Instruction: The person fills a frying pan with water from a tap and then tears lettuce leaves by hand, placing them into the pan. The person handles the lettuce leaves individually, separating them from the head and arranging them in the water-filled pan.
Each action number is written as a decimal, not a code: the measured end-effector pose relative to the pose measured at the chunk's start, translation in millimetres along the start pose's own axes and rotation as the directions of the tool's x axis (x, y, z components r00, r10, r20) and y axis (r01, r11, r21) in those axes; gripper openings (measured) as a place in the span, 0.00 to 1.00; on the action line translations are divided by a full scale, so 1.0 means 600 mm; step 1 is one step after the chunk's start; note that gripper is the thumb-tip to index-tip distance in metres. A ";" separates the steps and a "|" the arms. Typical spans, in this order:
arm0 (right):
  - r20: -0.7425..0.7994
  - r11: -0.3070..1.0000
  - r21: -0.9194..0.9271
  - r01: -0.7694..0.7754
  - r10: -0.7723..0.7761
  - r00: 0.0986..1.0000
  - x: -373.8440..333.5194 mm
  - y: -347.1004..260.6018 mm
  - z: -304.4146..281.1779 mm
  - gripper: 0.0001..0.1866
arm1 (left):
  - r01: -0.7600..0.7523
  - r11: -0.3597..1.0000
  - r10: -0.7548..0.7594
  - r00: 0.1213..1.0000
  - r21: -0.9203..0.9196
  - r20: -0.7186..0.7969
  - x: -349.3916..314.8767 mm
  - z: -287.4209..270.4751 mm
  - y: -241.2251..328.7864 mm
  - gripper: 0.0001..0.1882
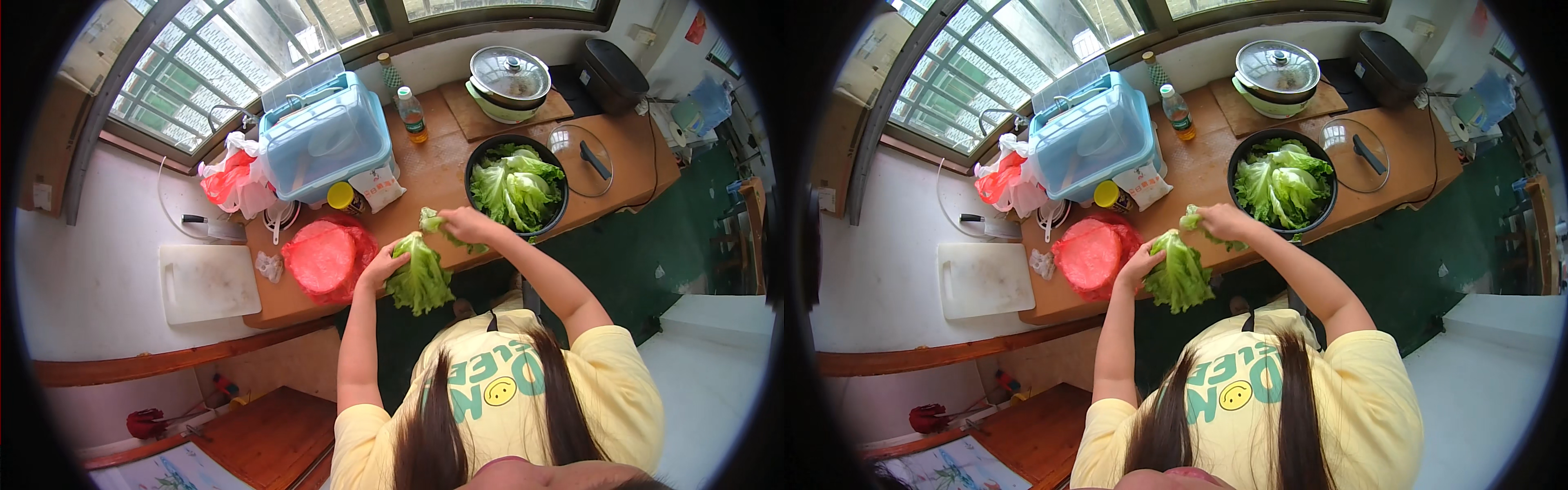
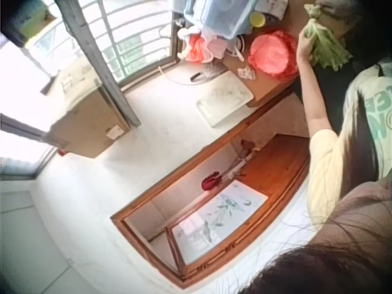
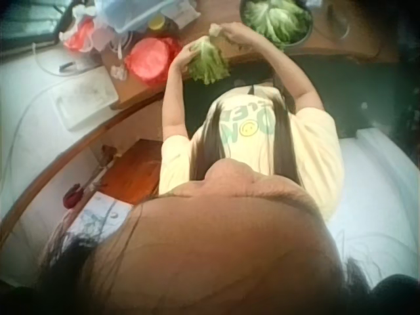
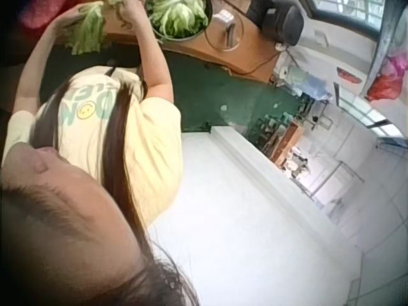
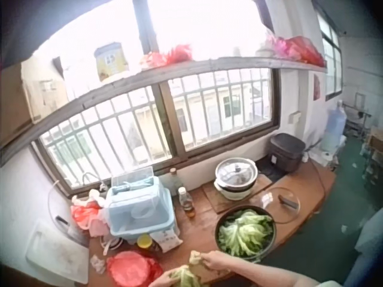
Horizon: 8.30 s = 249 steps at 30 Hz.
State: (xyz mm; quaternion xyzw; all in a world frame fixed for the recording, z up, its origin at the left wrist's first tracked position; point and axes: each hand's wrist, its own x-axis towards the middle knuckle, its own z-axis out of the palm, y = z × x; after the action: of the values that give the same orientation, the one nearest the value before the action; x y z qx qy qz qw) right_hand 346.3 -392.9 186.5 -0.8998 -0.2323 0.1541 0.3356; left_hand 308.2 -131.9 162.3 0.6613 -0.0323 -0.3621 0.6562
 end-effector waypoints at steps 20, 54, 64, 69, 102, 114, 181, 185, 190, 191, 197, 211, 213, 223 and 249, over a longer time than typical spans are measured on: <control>0.028 0.645 0.759 -0.089 0.104 0.994 -0.061 0.021 0.071 0.26 | -0.232 0.959 0.268 0.927 0.163 -0.260 0.062 0.079 -0.031 0.16; -0.043 0.246 0.969 -0.031 0.288 0.957 -0.297 0.289 -0.213 0.21 | -0.075 0.369 0.513 0.848 0.926 -0.135 0.426 0.208 0.136 0.25; -0.114 0.317 0.948 -0.014 0.383 0.917 -0.263 0.312 -0.161 0.17 | 0.034 0.998 -0.030 0.998 -0.056 0.057 0.311 0.428 0.120 0.39; -0.131 0.652 0.742 -0.159 0.374 0.918 -0.262 0.308 -0.184 0.11 | 0.055 0.998 -0.056 0.998 0.005 0.006 0.285 0.403 0.115 0.39; 0.020 0.918 0.386 0.094 -0.110 0.994 -0.171 0.289 -0.249 0.16 | 0.054 0.998 -0.057 0.997 -0.043 -0.056 0.260 0.334 0.169 0.19; -0.309 0.960 0.207 -0.187 0.246 0.919 -0.098 0.333 -0.251 0.24 | -0.093 0.914 -0.059 0.933 -0.396 -0.354 0.218 0.278 0.129 0.24; 0.360 0.906 0.406 -0.120 -0.038 0.932 -0.197 0.414 -0.403 0.31 | -0.250 0.480 0.452 0.892 0.841 0.007 0.345 0.320 0.238 0.13; 0.164 0.710 0.679 -0.187 0.102 0.981 -0.211 0.439 -0.412 0.31 | -0.219 0.504 0.533 0.840 0.835 -0.102 0.358 0.316 0.256 0.09; 0.004 0.643 0.762 -0.068 0.101 0.995 -0.184 0.377 -0.342 0.27 | -0.089 0.277 0.714 0.685 0.957 -0.143 0.381 0.408 0.225 0.22; 0.000 0.675 0.730 -0.107 0.158 0.987 -0.182 0.373 -0.331 0.29 | -0.152 0.404 0.727 0.652 0.902 -0.216 0.385 0.420 0.216 0.22; -0.202 0.690 0.724 -0.024 0.245 0.948 -0.180 0.348 -0.255 0.29 | -0.231 0.814 0.490 0.766 0.534 -0.417 0.370 0.485 0.174 0.12; 0.089 0.846 0.529 0.060 -0.126 0.988 -0.192 0.328 -0.334 0.28 | -0.201 0.816 0.212 0.976 0.543 0.042 0.293 0.374 0.242 0.10; 0.123 0.683 0.728 -0.061 -0.043 0.991 -0.195 0.337 -0.320 0.29 | -0.203 0.844 0.206 0.977 0.496 0.050 0.295 0.372 0.245 0.09; 0.197 0.316 0.919 -0.237 0.154 0.968 -0.208 0.386 -0.328 0.28 | -0.135 0.781 0.361 0.894 0.609 -0.264 0.351 0.306 0.144 0.11; -0.456 0.970 0.136 0.204 -0.122 0.881 -0.192 0.263 -0.193 0.23 | -0.174 0.752 0.616 0.530 0.636 -0.583 0.332 0.464 0.177 0.14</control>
State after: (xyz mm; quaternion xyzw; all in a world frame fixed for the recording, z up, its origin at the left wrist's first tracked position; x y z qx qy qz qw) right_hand 348.7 -619.6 178.0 -0.8543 -0.2096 -0.0641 0.4713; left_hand 355.5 -484.9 204.2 0.8689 -0.0003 0.1413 0.4744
